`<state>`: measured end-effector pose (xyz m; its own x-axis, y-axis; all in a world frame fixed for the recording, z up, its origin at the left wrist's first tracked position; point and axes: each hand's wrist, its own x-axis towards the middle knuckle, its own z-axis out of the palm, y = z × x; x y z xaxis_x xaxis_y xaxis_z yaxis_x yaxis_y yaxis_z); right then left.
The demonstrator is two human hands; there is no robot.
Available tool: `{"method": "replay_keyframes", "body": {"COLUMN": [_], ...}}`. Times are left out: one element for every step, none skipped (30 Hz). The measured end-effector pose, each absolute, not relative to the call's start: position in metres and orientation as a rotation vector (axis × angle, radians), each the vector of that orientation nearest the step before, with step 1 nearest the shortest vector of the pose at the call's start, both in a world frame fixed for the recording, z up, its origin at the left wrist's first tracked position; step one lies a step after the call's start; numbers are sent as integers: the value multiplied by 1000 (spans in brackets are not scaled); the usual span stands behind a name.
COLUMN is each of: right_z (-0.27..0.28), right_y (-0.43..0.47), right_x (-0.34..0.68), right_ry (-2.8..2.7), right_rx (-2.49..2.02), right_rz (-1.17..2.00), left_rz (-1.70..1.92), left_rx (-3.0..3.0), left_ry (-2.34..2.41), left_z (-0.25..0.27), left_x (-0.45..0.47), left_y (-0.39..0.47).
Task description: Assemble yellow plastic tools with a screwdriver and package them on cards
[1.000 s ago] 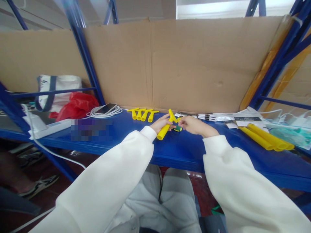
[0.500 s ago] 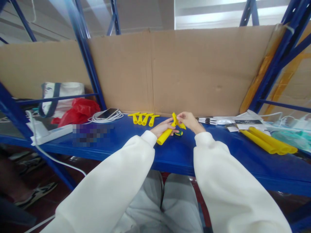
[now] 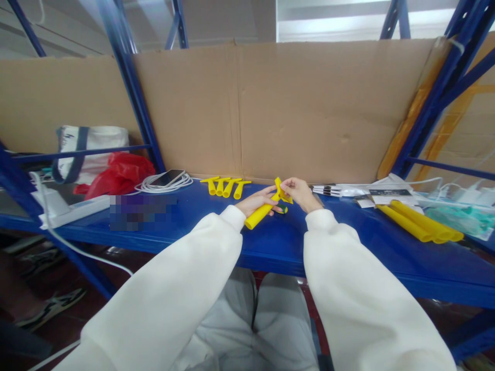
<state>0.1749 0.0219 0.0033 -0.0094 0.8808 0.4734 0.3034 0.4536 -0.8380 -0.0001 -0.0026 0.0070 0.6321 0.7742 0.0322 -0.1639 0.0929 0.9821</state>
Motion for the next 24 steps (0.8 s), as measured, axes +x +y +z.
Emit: {"method": "replay_keyframes", "body": {"right_z": [3,2,2,1,1,1,0,1,1,1,1,2,2,2,3,3,3,3,3,3,3,2,1,1], "right_y": [22,22,22,22,21,21,21,21,22,22,22,21,21,21,20,20,19,19,19,19,20,20,21,22], "right_x": [175,175,175,175,174,174,173,173,173,172,172,172,171,171,171,172,172,172,172,172,172,172,172,173], "right_ry": [-1575,-1585,-1589,-1590,-1586,-1579,-1568,-1557,-1546,-1535,-1523,-1513,-1508,-1505,-1505,-1507,-1509,-1513,-1513,-1512,-1509,-1503,-1494,-1484], "right_rx": [-1067,-1064,-1057,-1047,-1036,-1026,-1019,-1015,-1014,-1014,-1012,-1008,-1003,-998,-995,-995,-997,-1000,-1002,-1003,-1004,-1007,-1014,-1024], "right_rz": [622,612,601,591,581,573,565,560,558,555,551,545,539,532,526,518,510,501,491,484,480,480,483,488], "left_rz": [754,749,746,745,745,748,752,756,758,759,762,764,768,773,777,780,781,781,782,783,785,787,790,791], "left_rx": [1301,1301,1302,1303,1303,1304,1305,1304,1304,1302,1298,1294,1288,1282,1275,1270,1266,1263,1262,1261,1261,1262,1265,1269], "left_ry": [587,586,585,584,581,579,577,577,579,583,586,587,586,583,578,570,561,551,544,540,541,545,549,552], "left_z": [7,6,6,6,6,7,7,8,9,10,10,11,11,11,11,11,11,11,11,11,11,11,12,12], "left_x": [0,0,0,0,0,0,0,0,0,0,0,-1,-1,-1,-1,-2,-2,-2,-2,-2,-2,-2,-2,-2], "left_y": [-2,-2,-1,-1,-1,-1,-1,-2,-3,-3,-4,-5,-5,-6,-6,-6,-6,-5,-5,-5,-5,-6,-6,-7]}}
